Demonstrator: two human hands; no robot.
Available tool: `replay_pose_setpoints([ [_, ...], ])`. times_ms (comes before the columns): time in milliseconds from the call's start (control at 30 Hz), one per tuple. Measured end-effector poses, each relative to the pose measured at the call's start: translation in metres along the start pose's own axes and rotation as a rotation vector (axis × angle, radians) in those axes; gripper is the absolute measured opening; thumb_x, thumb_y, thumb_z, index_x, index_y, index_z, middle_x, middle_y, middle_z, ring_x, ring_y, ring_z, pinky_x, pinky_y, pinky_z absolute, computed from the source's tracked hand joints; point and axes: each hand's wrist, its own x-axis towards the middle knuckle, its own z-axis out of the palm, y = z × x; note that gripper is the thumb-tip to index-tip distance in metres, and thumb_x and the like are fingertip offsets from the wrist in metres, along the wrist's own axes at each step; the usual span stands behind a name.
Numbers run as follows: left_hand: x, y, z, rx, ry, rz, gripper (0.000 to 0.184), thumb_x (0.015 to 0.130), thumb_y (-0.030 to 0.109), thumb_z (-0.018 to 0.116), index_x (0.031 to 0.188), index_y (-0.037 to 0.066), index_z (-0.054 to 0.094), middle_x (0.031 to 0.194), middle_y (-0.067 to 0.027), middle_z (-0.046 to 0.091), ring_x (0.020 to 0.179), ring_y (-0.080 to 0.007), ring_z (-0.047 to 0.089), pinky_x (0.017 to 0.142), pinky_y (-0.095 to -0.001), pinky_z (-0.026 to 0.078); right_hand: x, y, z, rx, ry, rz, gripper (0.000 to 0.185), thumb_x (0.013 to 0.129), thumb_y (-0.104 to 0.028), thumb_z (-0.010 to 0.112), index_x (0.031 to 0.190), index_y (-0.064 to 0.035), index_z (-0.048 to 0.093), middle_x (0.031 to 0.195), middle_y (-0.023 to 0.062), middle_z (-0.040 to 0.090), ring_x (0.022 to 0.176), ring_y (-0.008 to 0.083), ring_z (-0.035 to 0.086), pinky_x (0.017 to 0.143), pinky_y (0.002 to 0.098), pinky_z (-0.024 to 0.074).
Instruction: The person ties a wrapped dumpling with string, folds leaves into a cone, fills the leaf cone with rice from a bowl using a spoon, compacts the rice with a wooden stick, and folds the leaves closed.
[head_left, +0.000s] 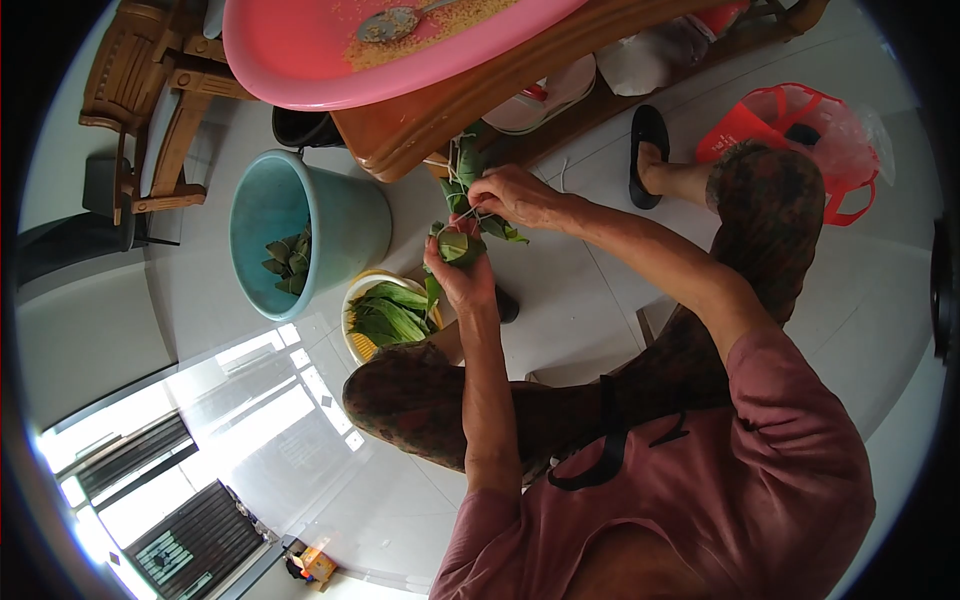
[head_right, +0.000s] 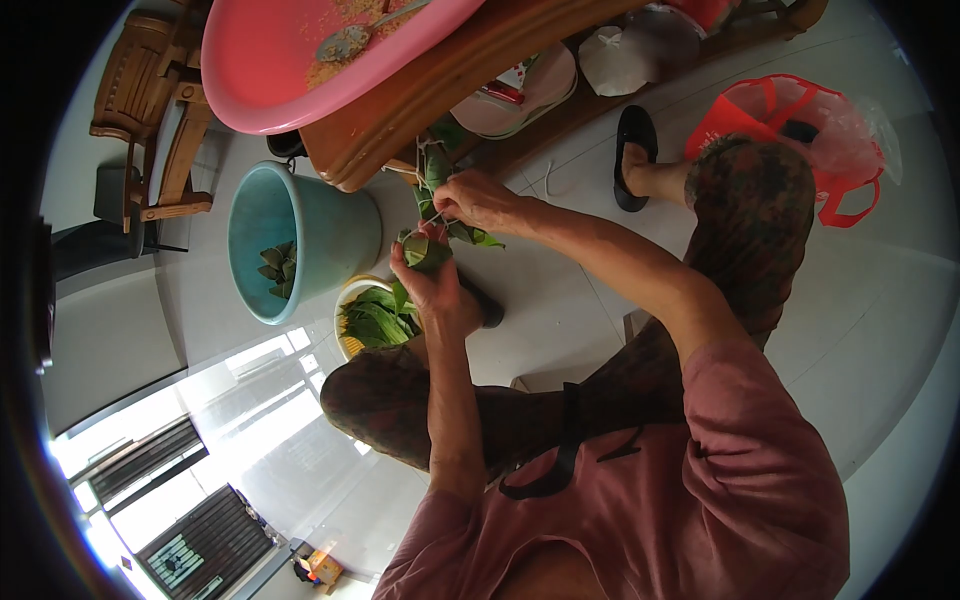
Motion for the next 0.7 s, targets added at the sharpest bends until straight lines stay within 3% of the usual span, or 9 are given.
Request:
replay_pose_setpoints([
  [200, -0.001, 0.001, 0.005, 0.008, 0.002, 0.008, 0.026, 0.084, 0.029, 0.053, 0.094, 0.005, 0.051, 0.096, -0.0129, 0.057, 0.097, -0.0237, 0.052, 0.094, -0.04, 0.037, 0.009, -0.007, 0.0, -0.299, -0.241, -0.066, 0.007, 0.071, -0.009, 0.064, 0.077, -0.0049, 0.062, 0.075, 0.0119, 0.061, 0.077, 0.0301, 0.06, 0.065, 0.0405, 0.0472],
  [400, 0.001, 0.006, 0.002, -0.122, 0.042, -0.064, 0.029, 0.08, 0.027, 0.059, 0.091, 0.0, 0.055, 0.088, -0.0122, 0.06, 0.097, -0.0263, 0.053, 0.093, -0.0427, 0.04, 0.01, 0.002, 0.002, -0.137, -0.231, -0.052, 0.007, 0.071, -0.011, 0.059, 0.074, -0.0043, 0.061, 0.074, 0.0132, 0.061, 0.075, 0.0307, 0.061, 0.064, 0.0408, 0.0479],
  [500, 0.003, 0.004, -0.001, -0.111, 0.033, -0.046, 0.03, 0.08, 0.027, 0.06, 0.091, 0.0, 0.055, 0.089, -0.0128, 0.059, 0.097, -0.027, 0.053, 0.093, -0.0429, 0.04, 0.007, 0.007, 0.012, -0.217, -0.192, -0.127, 0.008, 0.072, -0.011, 0.058, 0.073, -0.0033, 0.061, 0.072, 0.0145, 0.061, 0.072, 0.0313, 0.061, 0.061, 0.0413, 0.048],
  [600, 0.003, 0.004, -0.001, -0.088, 0.088, -0.044, 0.029, 0.079, 0.026, 0.06, 0.091, 0.0, 0.054, 0.088, -0.0133, 0.059, 0.096, -0.0271, 0.053, 0.092, -0.043, 0.04, 0.009, 0.003, 0.014, -0.307, -0.272, -0.034, 0.012, 0.073, -0.014, 0.063, 0.076, -0.0026, 0.059, 0.074, 0.0126, 0.059, 0.072, 0.0306, 0.059, 0.063, 0.0399, 0.0468],
  [700, 0.003, 0.006, 0.001, -0.07, 0.1, -0.049, 0.029, 0.079, 0.026, 0.06, 0.092, 0.0, 0.053, 0.088, -0.0132, 0.059, 0.093, -0.0265, 0.053, 0.091, -0.0429, 0.041, 0.009, 0.003, 0.016, -0.337, -0.263, -0.07, 0.011, 0.075, -0.013, 0.06, 0.074, -0.002, 0.057, 0.074, 0.0131, 0.058, 0.071, 0.0307, 0.059, 0.062, 0.0399, 0.0471],
])
